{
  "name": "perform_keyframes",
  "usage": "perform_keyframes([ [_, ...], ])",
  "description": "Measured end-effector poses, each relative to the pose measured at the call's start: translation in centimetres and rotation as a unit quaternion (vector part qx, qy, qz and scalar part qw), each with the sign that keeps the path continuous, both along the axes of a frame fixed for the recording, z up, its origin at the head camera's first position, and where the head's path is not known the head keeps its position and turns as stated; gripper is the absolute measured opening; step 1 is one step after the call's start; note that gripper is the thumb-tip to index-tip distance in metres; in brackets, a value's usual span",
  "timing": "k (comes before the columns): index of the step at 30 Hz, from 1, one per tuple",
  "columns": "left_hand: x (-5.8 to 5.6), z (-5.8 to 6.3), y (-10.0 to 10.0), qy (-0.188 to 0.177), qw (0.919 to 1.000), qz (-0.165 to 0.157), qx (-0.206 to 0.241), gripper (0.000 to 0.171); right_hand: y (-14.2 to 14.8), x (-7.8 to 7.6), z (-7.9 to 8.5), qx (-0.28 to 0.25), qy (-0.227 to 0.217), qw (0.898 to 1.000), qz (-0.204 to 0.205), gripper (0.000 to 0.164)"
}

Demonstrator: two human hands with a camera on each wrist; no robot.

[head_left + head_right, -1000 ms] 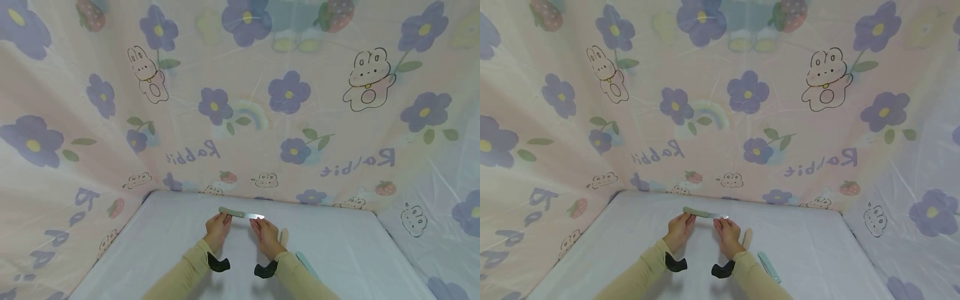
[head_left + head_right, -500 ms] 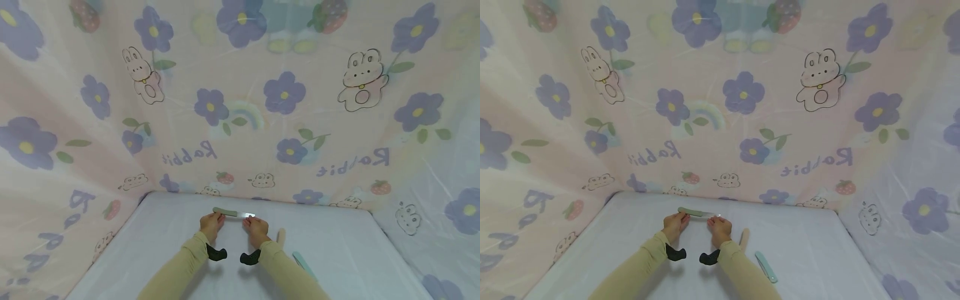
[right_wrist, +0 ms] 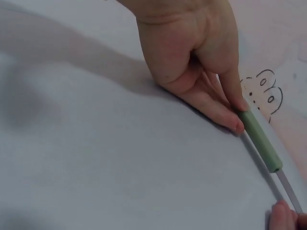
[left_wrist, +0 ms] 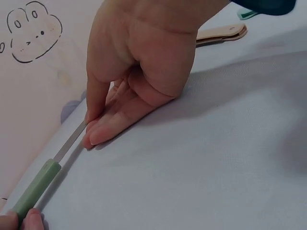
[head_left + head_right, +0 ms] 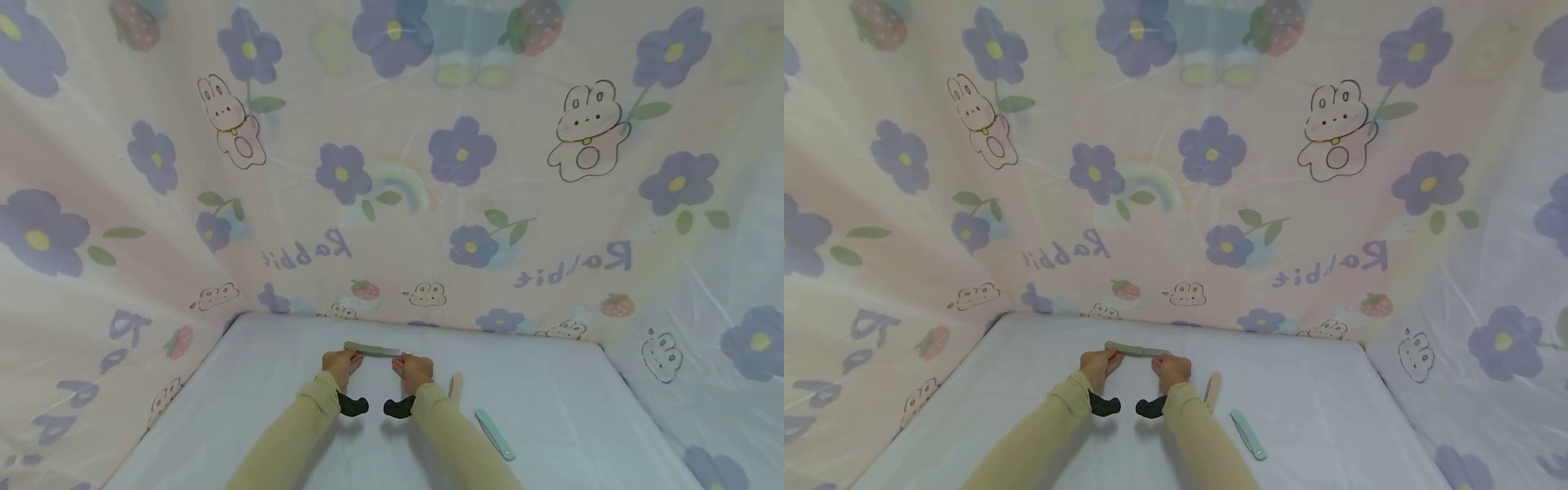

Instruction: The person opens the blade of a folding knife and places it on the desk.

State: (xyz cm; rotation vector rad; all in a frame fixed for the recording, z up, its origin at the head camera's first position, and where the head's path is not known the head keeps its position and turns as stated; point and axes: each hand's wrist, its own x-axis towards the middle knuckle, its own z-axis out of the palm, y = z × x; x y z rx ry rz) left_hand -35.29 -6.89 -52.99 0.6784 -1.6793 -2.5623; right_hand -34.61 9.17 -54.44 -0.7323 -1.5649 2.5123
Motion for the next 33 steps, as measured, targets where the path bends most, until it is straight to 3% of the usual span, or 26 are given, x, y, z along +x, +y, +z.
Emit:
perform_keyframes([
  [5,-0.7,-0.4,0.1,0.026,0.9995,0.012,0.014,0.035,0.3,-0.1,1.0,-0.011,-0.014,1.000,0.002,0.023],
  [11,-0.9,0.0,0.4,0.006,0.9998,0.015,0.010,0.035,0.7,-0.1,1.6,-0.020,-0.016,0.999,0.037,0.028],
  [18,-0.6,-0.1,0.4,0.000,1.0000,0.004,0.009,0.036,1.1,0.2,1.2,-0.035,-0.033,0.998,0.047,0.029],
  [27,-0.4,-0.3,0.4,0.001,0.9995,0.030,-0.013,0.031,1.0,0.6,1.2,-0.020,-0.042,0.997,0.057,0.029],
  [33,-0.6,-0.7,0.2,0.010,0.9989,0.036,-0.028,0.028,0.7,0.3,0.7,-0.016,-0.024,0.997,0.074,0.030],
])
